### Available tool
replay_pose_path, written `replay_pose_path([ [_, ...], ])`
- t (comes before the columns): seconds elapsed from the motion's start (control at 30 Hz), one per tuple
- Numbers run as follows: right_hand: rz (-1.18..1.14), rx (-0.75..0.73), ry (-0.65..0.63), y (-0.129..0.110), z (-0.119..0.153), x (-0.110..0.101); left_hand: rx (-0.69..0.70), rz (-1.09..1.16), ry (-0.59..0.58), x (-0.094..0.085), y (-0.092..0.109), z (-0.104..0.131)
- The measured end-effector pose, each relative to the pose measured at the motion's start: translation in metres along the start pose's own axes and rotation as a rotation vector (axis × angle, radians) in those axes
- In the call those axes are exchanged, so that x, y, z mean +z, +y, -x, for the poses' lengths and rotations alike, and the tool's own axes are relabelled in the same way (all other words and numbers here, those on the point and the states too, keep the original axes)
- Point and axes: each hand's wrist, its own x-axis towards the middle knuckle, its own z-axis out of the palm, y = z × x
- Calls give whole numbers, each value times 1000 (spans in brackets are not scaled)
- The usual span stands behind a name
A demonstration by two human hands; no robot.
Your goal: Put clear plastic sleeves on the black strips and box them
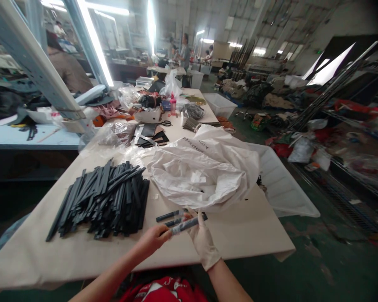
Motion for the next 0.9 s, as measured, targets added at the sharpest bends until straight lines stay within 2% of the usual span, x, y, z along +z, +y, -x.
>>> replay_pose_path([
  [0.07,-17,27,41,4,-10,-11,-11,-62,9,6,-7,-11],
  [0.13,13,150,33,14,-23,-25,-28,-138,20,17,-14,-26],
  [0.2,92,285,120,24,-37,-42,-66,-209,28,25,-20,-43],
  [0.27,189,401,221,29,-50,-60,-108,-254,69,23,-25,-59],
  [0.33,248,483,260,27,-60,-76,-147,-274,171,7,-29,-76],
  [0.4,279,543,252,24,-66,-84,-193,-298,303,-18,-30,-93],
  [0.47,312,606,209,21,-67,-86,-248,-232,478,-46,-28,-113],
  [0.53,362,660,126,17,-68,-81,-298,-72,619,-67,-23,-133],
  [0.57,391,671,76,14,-69,-77,-317,19,654,-73,-20,-141],
  [0.67,464,592,-46,-4,-75,-56,-336,213,612,-74,-11,-148],
  [0.73,451,496,-121,-20,-80,-35,-319,327,565,-64,-4,-134],
  [0.8,385,436,-222,-32,-84,-8,-285,423,521,-50,6,-108],
  [0.9,241,438,-408,-37,-82,34,-210,601,401,-33,21,-65],
])
